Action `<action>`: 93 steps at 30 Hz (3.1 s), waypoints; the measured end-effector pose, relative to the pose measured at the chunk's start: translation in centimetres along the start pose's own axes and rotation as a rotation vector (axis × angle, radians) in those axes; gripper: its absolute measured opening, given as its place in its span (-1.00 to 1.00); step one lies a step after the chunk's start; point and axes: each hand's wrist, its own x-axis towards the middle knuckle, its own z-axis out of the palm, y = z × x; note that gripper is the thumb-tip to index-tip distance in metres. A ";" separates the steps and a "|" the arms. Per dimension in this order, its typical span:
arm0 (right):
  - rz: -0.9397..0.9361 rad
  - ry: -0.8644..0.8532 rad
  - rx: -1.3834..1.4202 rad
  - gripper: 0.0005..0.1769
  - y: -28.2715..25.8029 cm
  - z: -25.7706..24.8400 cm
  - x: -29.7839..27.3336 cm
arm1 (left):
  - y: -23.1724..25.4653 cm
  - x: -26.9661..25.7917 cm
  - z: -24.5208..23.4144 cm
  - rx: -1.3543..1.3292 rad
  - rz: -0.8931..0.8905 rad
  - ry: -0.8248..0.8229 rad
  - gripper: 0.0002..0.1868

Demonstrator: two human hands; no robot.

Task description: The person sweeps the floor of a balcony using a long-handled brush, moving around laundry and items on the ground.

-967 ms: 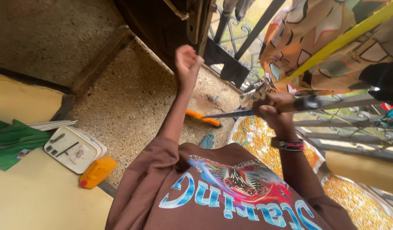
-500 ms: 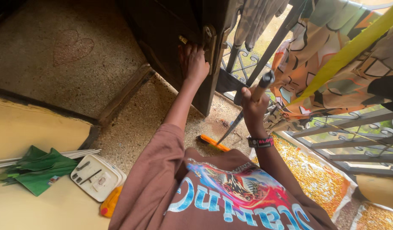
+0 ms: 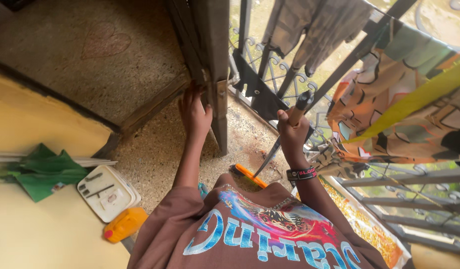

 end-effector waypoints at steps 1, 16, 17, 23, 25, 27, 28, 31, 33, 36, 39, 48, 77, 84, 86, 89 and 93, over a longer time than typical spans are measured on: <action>0.004 -0.034 0.004 -0.65 -0.3 0.6 -0.1 | -0.2 -1.0 -0.9 0.009 -0.014 0.010 -0.35; 0.033 -0.178 -0.001 -0.76 -6.7 12.8 -2.0 | -9.3 -3.8 -5.3 -0.176 -0.364 0.216 0.41; 0.037 -0.181 0.009 -0.76 -6.7 14.2 -2.2 | -10.6 -4.0 -6.0 -0.221 -0.366 0.228 0.34; -0.044 -0.203 0.026 -0.71 -5.5 21.4 -2.3 | -17.4 -3.3 -12.1 -0.306 -0.340 0.273 0.11; -0.060 -0.187 0.148 -0.59 -4.7 23.4 -1.9 | -18.6 -3.4 -14.9 -0.335 -0.324 0.269 0.05; -0.041 -0.193 0.119 -0.63 -3.6 25.2 -1.8 | -19.0 -3.4 -17.2 -0.149 -0.325 0.399 -0.12; -0.038 -0.188 0.089 -0.66 -3.1 26.1 -1.5 | -19.0 -2.9 -17.9 -0.144 -0.328 0.401 -0.12; -0.102 -0.249 -0.008 -0.69 -0.9 29.5 -1.0 | -18.7 -1.3 -18.1 0.029 -0.145 0.481 -0.35; -0.058 -0.310 0.043 -0.69 0.0 31.1 -1.8 | -19.4 0.8 -17.2 -0.088 -0.060 0.270 -0.47; -0.055 -0.448 0.063 -0.69 0.9 34.5 -1.5 | -22.5 5.1 -16.1 0.013 -0.042 0.201 -0.47; -0.056 -0.575 0.019 -0.67 1.8 37.8 -0.1 | -27.6 9.4 -15.0 0.210 -0.029 0.175 -0.33; 0.102 -0.665 0.062 -0.68 3.3 45.5 7.4 | -39.3 14.2 -12.6 0.650 -0.435 -0.146 -0.15; -0.017 -0.790 -0.188 -0.69 9.1 65.8 10.9 | -61.8 27.3 -15.5 0.893 -0.571 -0.461 -0.64; -0.039 -0.843 -0.163 -0.67 9.1 68.7 10.8 | -64.2 24.4 -16.0 0.832 -0.180 -0.274 -0.37; -0.011 -0.858 -0.182 -0.67 9.0 68.2 10.2 | -64.2 24.2 -16.1 0.846 -0.168 -0.239 -0.38; 0.009 -0.809 -0.152 -0.69 8.5 68.1 9.5 | -63.4 24.4 -16.6 0.856 -0.138 -0.156 -0.38; -0.062 -0.820 -0.162 -0.69 8.2 67.5 9.1 | -60.6 24.8 -18.2 0.711 -0.296 -0.300 -0.40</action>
